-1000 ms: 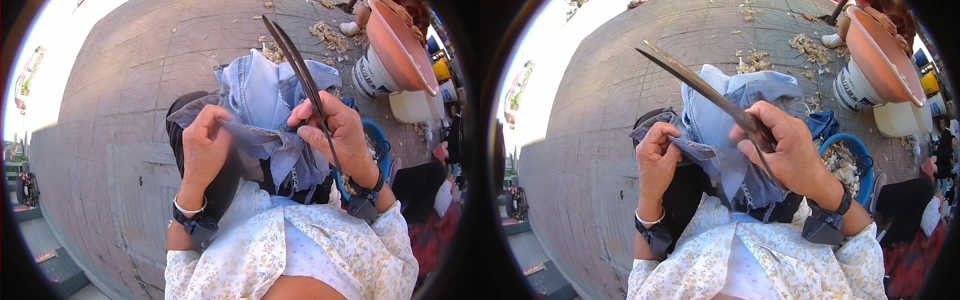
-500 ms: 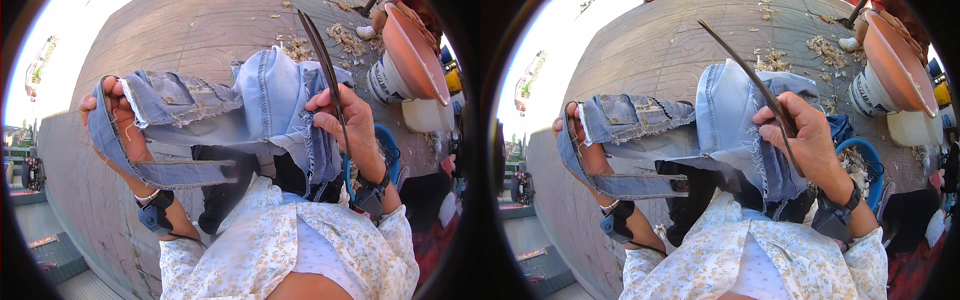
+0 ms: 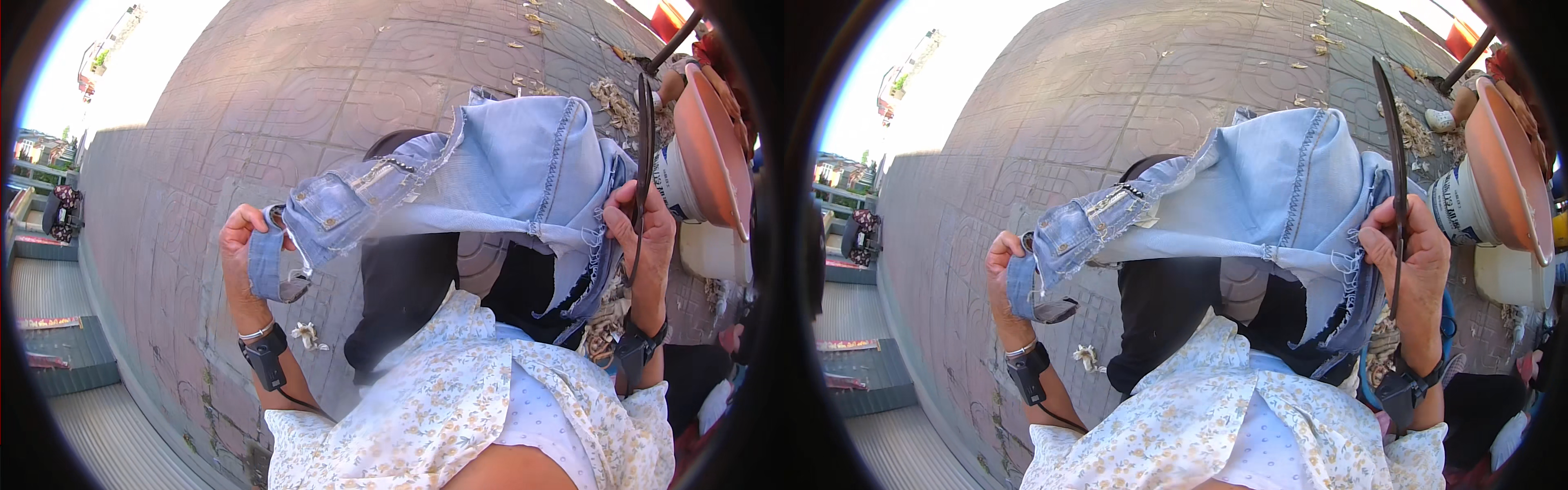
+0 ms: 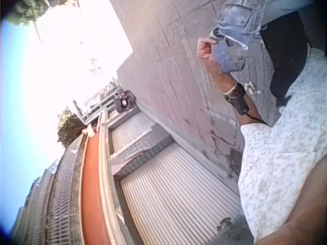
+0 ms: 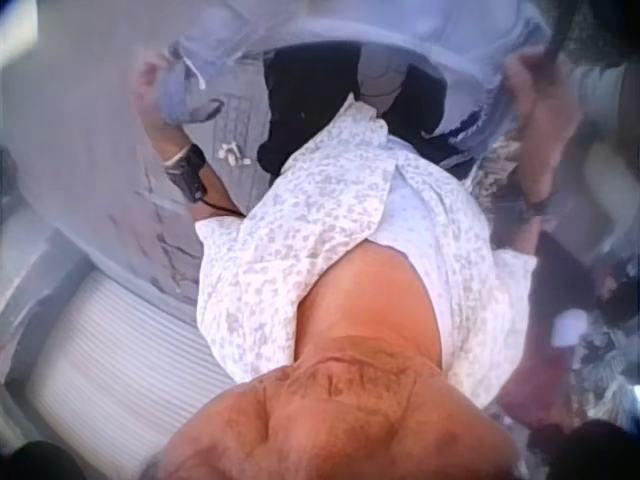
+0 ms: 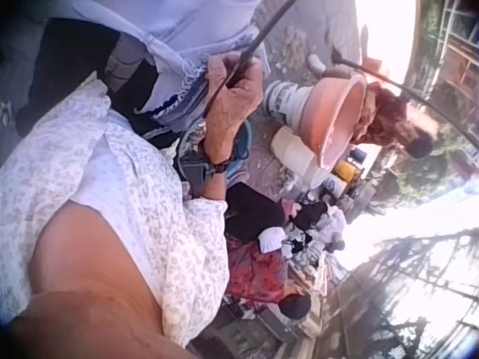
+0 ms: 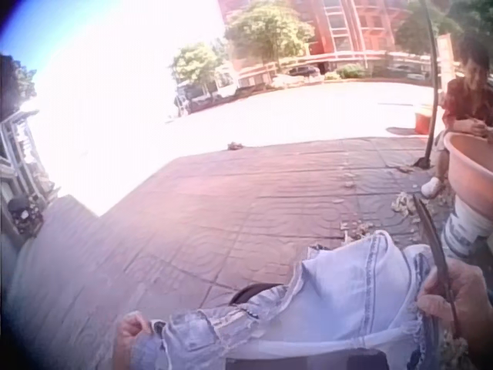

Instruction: Cutting out sections of a denim garment using large scissors.

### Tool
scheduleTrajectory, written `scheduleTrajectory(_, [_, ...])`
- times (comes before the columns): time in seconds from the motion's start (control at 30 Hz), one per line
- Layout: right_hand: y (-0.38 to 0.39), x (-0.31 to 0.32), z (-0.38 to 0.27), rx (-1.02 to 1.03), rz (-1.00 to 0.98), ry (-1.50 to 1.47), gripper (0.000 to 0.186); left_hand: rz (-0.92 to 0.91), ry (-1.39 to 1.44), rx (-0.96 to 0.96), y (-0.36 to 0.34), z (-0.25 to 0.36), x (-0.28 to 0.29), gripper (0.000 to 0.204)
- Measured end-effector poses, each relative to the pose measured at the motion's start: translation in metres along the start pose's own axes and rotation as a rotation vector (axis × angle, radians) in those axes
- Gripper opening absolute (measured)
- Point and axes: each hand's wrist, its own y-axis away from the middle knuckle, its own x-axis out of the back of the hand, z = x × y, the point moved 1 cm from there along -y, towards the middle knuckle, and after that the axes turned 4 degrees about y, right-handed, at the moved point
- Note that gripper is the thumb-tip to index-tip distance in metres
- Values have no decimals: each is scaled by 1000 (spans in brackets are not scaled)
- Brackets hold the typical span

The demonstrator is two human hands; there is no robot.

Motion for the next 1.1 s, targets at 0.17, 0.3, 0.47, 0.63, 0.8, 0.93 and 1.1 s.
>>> scheduleTrajectory(0.17, [15, 5, -9, 45, 36, 110, 16, -16, -417, 372, 41, -34, 9, 10])
scheduleTrajectory(0.3, [25, 1, -25, 87, 48, 99, 19, -74, -455, 296, 42, -28, -4, 11])
scheduleTrajectory(0.47, [24, -21, -37, 51, -103, 86, 21, 37, -253, 345, 53, -28, -13, 14])
scheduleTrajectory(0.63, [24, -25, -40, 68, -210, 167, 21, 181, -23, 237, 54, -21, -59, 21])
scheduleTrajectory(0.8, [24, -42, -57, 72, -235, 136, 19, 113, 345, 399, 59, -30, -74, 24])
scheduleTrajectory(0.93, [33, -76, -53, -48, -459, 38, 20, -38, 56, 305, 85, -32, -112, 24])
scheduleTrajectory(1.1, [48, -103, -22, -324, -574, -78, 28, -249, -87, 220, 111, -57, -124, 23])
